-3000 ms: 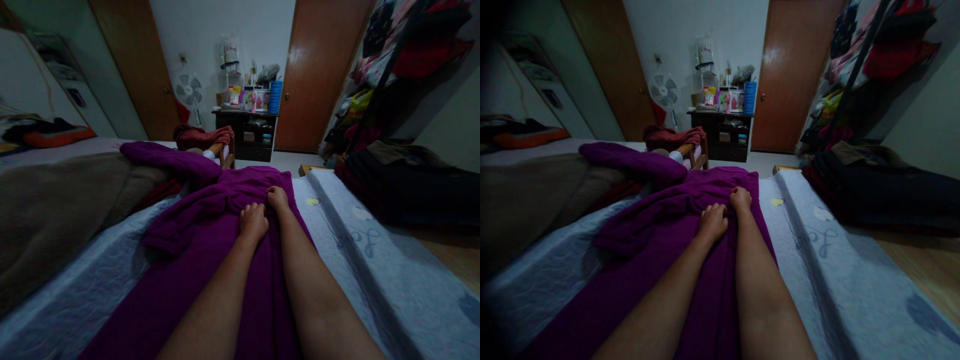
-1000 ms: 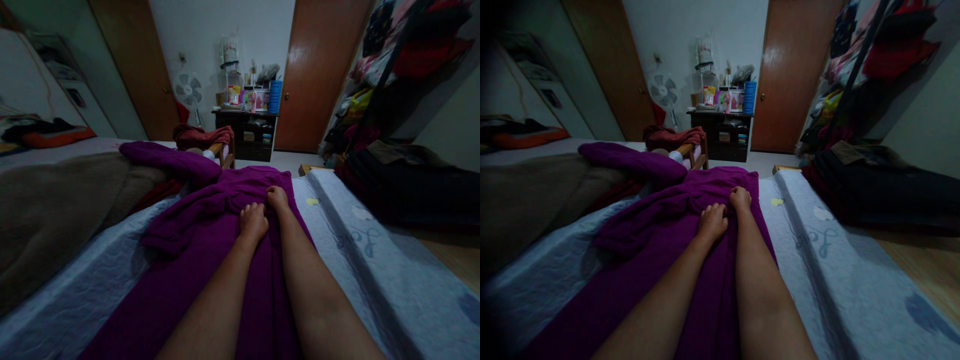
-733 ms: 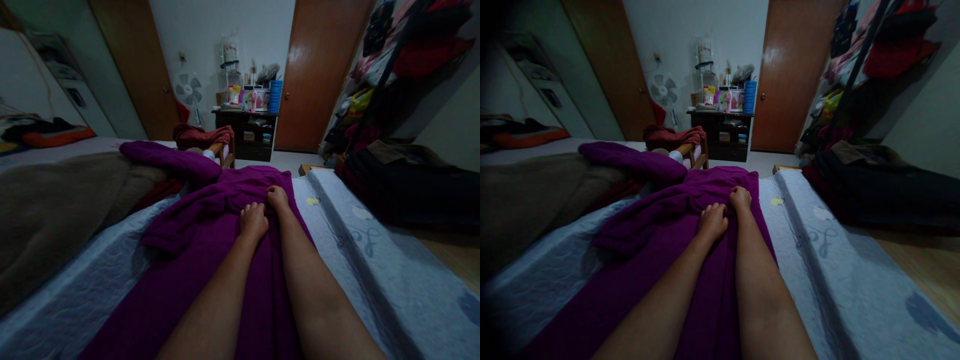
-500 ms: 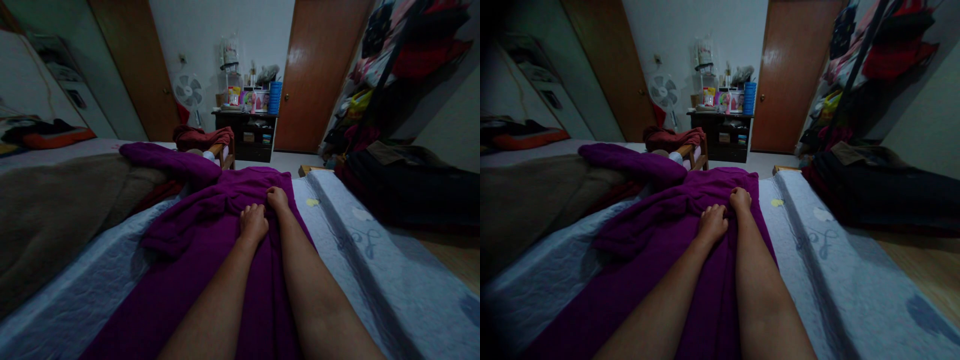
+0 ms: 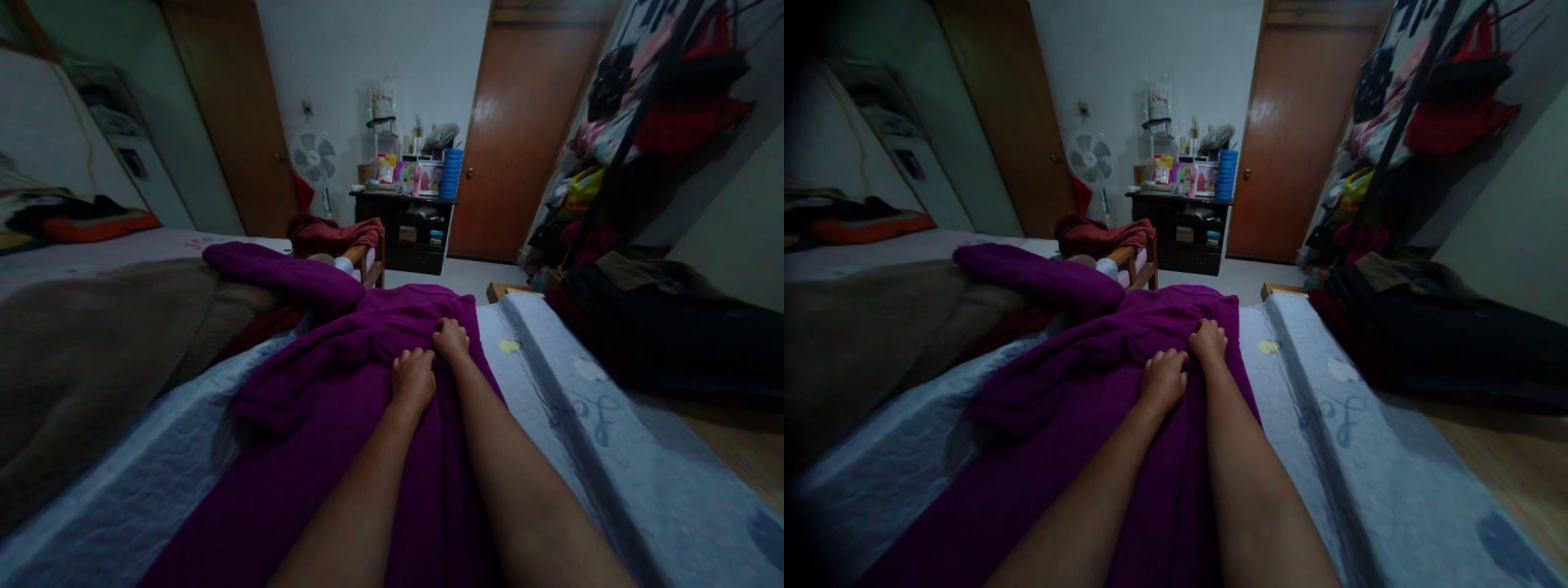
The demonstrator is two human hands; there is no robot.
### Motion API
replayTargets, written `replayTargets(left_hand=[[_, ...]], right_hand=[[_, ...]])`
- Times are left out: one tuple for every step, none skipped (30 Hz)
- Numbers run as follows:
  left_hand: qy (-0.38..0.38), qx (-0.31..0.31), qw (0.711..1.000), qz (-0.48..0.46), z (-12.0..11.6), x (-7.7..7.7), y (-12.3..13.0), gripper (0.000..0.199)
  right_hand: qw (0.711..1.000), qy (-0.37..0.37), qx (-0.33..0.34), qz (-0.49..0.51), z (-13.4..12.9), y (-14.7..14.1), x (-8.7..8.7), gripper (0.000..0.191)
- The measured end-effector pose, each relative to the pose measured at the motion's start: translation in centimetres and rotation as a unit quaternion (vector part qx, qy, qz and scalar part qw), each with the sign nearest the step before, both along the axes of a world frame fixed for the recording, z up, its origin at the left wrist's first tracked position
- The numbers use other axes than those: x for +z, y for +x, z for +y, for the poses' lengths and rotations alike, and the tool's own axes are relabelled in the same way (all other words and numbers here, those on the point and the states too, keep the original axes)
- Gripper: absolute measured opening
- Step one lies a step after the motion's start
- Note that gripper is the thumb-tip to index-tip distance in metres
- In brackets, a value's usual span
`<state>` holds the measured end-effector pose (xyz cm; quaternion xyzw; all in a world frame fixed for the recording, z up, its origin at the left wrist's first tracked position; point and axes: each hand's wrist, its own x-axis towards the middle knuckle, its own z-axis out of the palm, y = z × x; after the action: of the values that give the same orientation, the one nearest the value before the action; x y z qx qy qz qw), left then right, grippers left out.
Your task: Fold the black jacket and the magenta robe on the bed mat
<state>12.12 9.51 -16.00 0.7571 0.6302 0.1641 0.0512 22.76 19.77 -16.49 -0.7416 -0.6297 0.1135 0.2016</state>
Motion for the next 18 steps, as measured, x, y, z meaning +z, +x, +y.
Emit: replayTargets(left_hand=[[-0.003,0.000,1.000,0.000,0.0,0.1,0.0,0.019],[-0.005,0.000,1.000,0.000,0.0,0.1,0.0,0.020],[-0.007,0.000,1.000,0.000,0.0,0.1,0.0,0.020],[-0.007,0.000,1.000,-0.001,0.0,0.2,0.0,0.020],[-0.008,0.001,1.000,-0.002,0.0,0.2,0.0,0.019],[-0.009,0.002,1.000,-0.003,0.0,0.2,0.0,0.019],[-0.009,0.001,1.000,-0.004,0.0,0.2,0.0,0.019],[-0.009,0.000,1.000,-0.005,-0.1,0.1,0.0,0.019],[-0.008,0.000,1.000,-0.007,-0.1,0.1,0.0,0.020],[-0.008,-0.001,1.000,-0.008,-0.1,0.1,0.0,0.020],[-0.009,0.000,1.000,-0.009,-0.2,0.0,0.0,0.020],[-0.010,0.002,1.000,-0.009,-0.2,0.0,0.0,0.020],[-0.012,0.003,1.000,-0.008,-0.2,0.0,0.0,0.019],[-0.012,0.005,1.000,-0.006,-0.2,0.0,0.0,0.019],[-0.012,0.005,1.000,-0.005,-0.3,0.0,0.1,0.019],[-0.011,0.004,1.000,-0.004,-0.3,0.0,0.1,0.019],[-0.010,0.002,1.000,-0.003,-0.3,0.0,0.1,0.018],[-0.010,0.001,1.000,-0.002,-0.3,0.1,0.1,0.018]], right_hand=[[1.000,-0.003,0.005,-0.006,0.2,0.0,0.0,0.041],[1.000,-0.006,0.011,-0.011,0.4,0.0,0.1,0.042],[1.000,-0.009,0.019,-0.014,0.7,0.2,0.1,0.041],[0.999,-0.013,0.029,-0.016,1.0,0.4,0.3,0.041],[0.999,-0.017,0.041,-0.016,1.5,0.7,0.4,0.038],[0.998,-0.022,0.055,-0.014,1.9,1.1,0.6,0.035],[0.997,-0.027,0.069,-0.011,2.4,1.6,0.8,0.031],[0.996,-0.031,0.082,-0.007,2.9,2.1,1.0,0.027],[0.995,-0.031,0.092,-0.003,3.4,2.6,1.2,0.023],[0.995,-0.029,0.097,0.000,3.8,3.1,1.4,0.022],[0.995,-0.022,0.096,0.002,4.2,3.6,1.6,0.023],[0.996,-0.012,0.089,0.002,4.6,4.1,1.8,0.025],[0.997,-0.001,0.076,0.002,5.0,4.6,2.0,0.027],[0.998,0.009,0.060,0.000,5.4,5.1,2.1,0.030],[0.999,0.019,0.043,-0.001,5.9,5.6,2.1,0.032],[0.999,0.026,0.026,-0.003,6.4,6.0,2.2,0.034],[0.999,0.031,0.013,-0.005,6.9,6.5,2.2,0.036],[0.999,0.034,0.003,-0.006,7.4,6.8,2.2,0.038]])
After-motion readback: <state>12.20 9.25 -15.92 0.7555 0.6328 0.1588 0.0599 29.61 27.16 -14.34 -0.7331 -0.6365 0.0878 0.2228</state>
